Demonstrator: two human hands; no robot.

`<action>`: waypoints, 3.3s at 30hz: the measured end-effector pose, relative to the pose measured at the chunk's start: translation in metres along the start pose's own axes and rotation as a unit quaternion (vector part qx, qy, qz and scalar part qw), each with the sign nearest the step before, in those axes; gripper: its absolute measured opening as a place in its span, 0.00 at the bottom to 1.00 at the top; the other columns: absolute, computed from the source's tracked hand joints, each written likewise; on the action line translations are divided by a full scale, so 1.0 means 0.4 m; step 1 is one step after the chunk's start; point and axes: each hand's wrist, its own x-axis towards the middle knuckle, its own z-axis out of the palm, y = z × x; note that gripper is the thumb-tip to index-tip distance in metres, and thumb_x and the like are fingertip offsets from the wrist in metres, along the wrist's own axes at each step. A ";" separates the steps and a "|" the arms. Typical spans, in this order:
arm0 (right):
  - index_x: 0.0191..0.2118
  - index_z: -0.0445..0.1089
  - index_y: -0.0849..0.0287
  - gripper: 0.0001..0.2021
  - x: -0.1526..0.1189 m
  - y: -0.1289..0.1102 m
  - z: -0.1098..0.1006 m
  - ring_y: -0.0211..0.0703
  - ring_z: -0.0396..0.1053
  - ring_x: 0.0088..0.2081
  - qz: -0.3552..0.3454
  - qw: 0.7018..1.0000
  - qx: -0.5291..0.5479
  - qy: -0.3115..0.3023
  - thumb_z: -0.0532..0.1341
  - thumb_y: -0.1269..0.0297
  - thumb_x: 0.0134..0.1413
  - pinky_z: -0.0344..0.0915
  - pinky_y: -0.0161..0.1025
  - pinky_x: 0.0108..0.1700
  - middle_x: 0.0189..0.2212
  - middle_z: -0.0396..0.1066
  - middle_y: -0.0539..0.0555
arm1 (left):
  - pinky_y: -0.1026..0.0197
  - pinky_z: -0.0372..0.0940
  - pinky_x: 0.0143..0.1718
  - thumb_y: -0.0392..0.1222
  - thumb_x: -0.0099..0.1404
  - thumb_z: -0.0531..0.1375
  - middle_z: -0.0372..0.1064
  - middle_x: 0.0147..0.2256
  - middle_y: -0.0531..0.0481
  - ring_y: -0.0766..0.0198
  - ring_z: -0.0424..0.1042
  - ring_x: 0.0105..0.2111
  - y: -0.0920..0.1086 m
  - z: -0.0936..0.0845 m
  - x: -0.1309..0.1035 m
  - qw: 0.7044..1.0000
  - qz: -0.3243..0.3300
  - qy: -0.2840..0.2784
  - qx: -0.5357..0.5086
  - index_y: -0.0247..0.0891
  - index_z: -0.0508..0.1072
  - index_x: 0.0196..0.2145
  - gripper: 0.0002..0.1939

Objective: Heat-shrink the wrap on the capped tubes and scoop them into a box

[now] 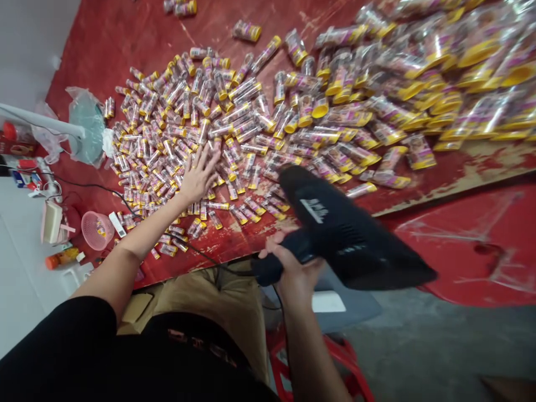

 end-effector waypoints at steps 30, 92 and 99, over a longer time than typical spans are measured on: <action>0.41 0.68 0.56 0.20 -0.064 0.017 -0.074 0.33 0.65 0.24 0.059 0.998 0.009 0.020 0.73 0.68 0.40 0.67 0.34 0.26 0.30 0.66 0.45 | 0.37 0.37 0.71 0.65 0.72 0.46 0.38 0.73 0.36 0.47 0.36 0.73 0.091 0.054 -0.245 0.968 0.192 -0.162 0.024 0.37 0.49 0.72 0.41; 0.40 0.66 0.54 0.18 -0.004 -0.049 -0.123 0.33 0.60 0.28 -0.038 0.981 0.178 0.070 0.68 0.71 0.40 0.65 0.30 0.27 0.30 0.59 0.45 | 0.46 0.29 0.71 0.46 0.77 0.43 0.42 0.73 0.42 0.58 0.27 0.74 0.477 -0.007 0.330 0.971 0.207 0.088 -0.087 0.37 0.51 0.71 0.29; 0.40 0.66 0.54 0.17 0.075 -0.110 -0.071 0.33 0.62 0.28 -0.125 0.967 0.219 0.043 0.67 0.71 0.42 0.67 0.33 0.27 0.30 0.61 0.46 | 0.36 0.26 0.69 0.48 0.74 0.50 0.41 0.73 0.42 0.48 0.26 0.73 0.490 -0.039 0.498 0.951 0.307 0.041 -0.001 0.38 0.51 0.71 0.31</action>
